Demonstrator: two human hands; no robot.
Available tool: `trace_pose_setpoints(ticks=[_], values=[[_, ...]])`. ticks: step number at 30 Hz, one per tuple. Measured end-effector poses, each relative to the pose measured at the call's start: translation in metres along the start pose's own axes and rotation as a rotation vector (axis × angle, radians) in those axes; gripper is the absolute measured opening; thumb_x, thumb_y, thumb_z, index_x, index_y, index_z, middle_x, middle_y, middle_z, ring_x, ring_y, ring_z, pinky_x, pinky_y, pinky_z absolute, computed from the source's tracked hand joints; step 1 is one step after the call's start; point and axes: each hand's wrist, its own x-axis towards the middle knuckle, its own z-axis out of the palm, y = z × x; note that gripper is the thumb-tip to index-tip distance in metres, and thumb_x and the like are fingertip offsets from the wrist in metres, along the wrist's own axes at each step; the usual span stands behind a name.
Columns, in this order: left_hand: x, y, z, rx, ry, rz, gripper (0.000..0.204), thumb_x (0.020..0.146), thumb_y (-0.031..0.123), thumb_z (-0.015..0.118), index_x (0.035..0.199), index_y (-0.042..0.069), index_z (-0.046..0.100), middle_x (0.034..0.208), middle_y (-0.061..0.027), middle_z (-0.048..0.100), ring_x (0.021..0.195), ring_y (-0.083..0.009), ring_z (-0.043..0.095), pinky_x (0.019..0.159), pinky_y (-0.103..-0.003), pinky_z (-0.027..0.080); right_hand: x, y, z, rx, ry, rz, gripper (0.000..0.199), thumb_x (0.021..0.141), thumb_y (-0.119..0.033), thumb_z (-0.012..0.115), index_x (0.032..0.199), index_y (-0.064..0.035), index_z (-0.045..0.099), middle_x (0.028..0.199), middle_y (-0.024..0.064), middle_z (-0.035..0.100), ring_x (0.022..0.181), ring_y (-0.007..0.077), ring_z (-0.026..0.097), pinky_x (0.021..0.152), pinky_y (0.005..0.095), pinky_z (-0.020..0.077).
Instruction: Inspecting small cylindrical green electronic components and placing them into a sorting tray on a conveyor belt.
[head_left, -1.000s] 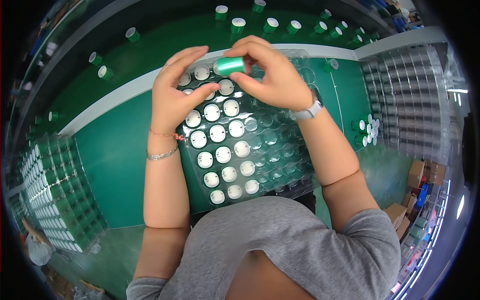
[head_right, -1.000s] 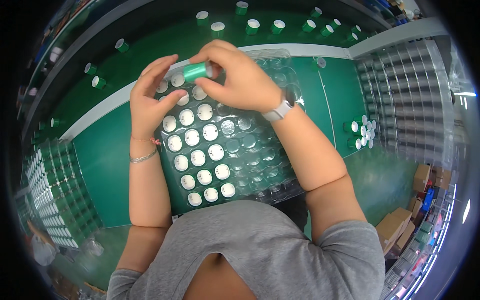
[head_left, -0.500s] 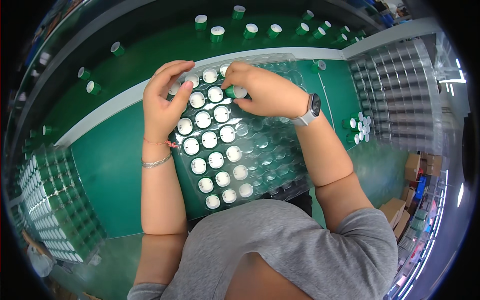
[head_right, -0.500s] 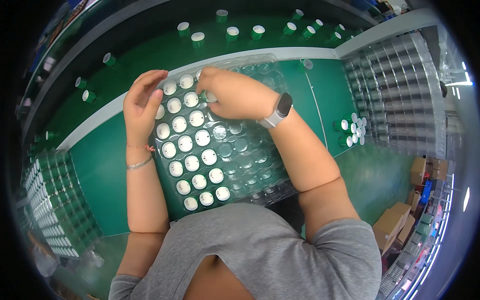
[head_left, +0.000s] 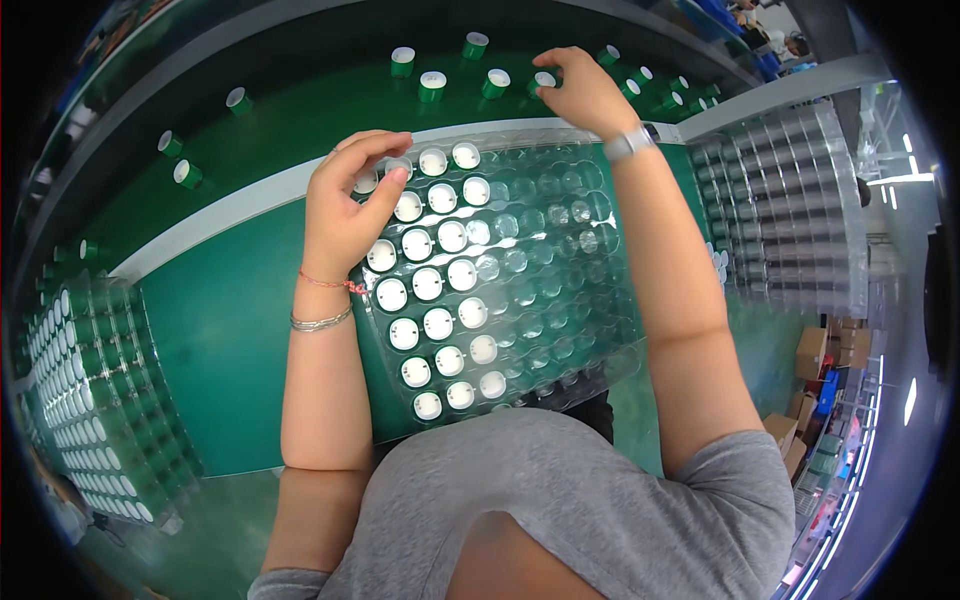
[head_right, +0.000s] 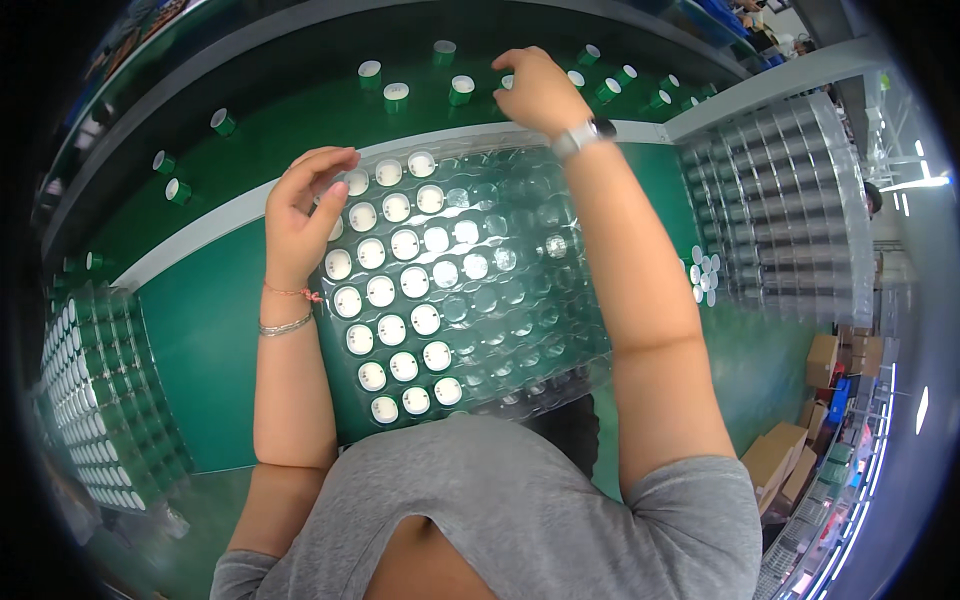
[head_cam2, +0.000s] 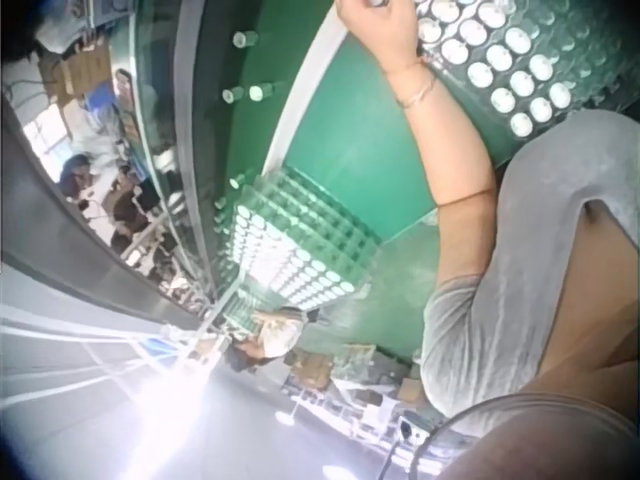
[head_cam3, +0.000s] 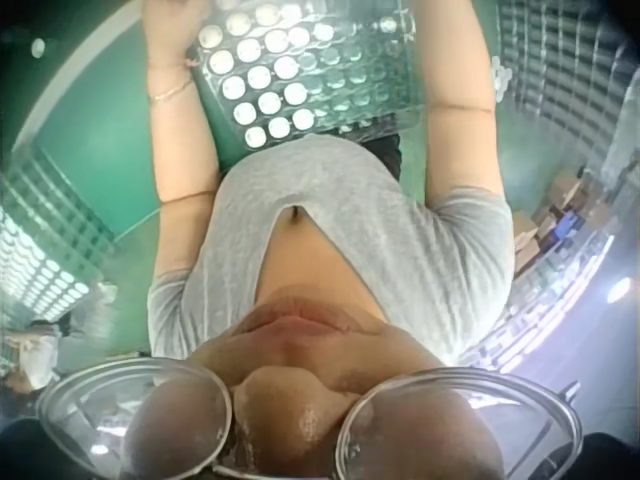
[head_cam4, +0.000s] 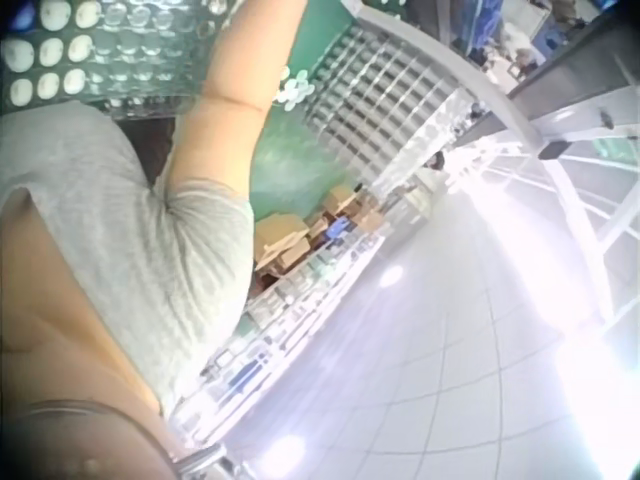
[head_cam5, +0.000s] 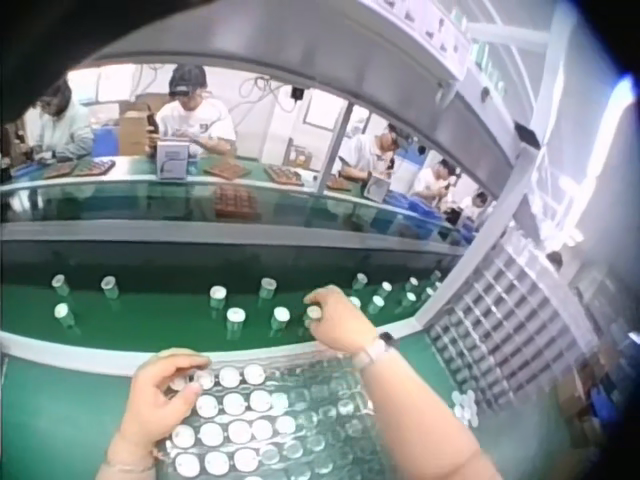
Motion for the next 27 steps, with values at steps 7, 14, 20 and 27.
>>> trace_pose_setpoints(ticks=[7,14,20,27], values=[[-0.001,-0.002,-0.001,-0.001,0.022,-0.011,0.027,0.083,0.003,0.066,0.109,0.000,0.067,0.110,-0.0108,0.066,0.101,-0.0209,0.063,0.091,-0.031,0.049,0.042,0.040,0.043,0.057,-0.329,-0.108,0.079,0.073,-0.029,0.082,0.142,-0.0138,0.047,0.134,0.0200,0.051,0.125,0.0362,0.051,0.104,0.0404,0.0430],[-0.001,-0.002,-0.002,0.076,-0.002,0.004,0.026,0.083,0.005,0.066,0.109,0.002,0.068,0.109,-0.0099,0.067,0.100,-0.0206,0.063,0.087,-0.030,0.049,0.044,-0.002,0.064,-0.049,-0.315,-0.100,0.046,0.086,-0.020,0.072,0.129,-0.0208,0.056,0.125,0.0188,0.055,0.114,0.0380,0.057,0.096,0.0414,0.0472],[-0.003,-0.003,-0.001,0.014,0.044,-0.021,0.030,0.081,0.000,0.069,0.111,0.000,0.066,0.112,-0.0103,0.066,0.101,-0.0194,0.063,0.092,-0.031,0.050,0.017,-0.052,0.028,0.286,-0.247,-0.192,0.040,0.087,-0.012,0.071,0.124,-0.0113,0.057,0.104,0.0089,0.063,0.093,0.0213,0.063,0.080,0.0328,0.0524],[-0.002,0.000,-0.003,-0.162,0.030,-0.116,0.051,0.069,0.002,0.085,0.115,0.000,0.065,0.117,-0.0092,0.062,0.105,-0.0189,0.063,0.096,-0.032,0.052,-0.060,-0.110,0.006,1.122,-0.501,-0.055,0.044,0.087,-0.005,0.071,0.127,-0.0029,0.054,0.105,0.0038,0.061,0.084,0.0104,0.061,0.069,0.0244,0.0543]])
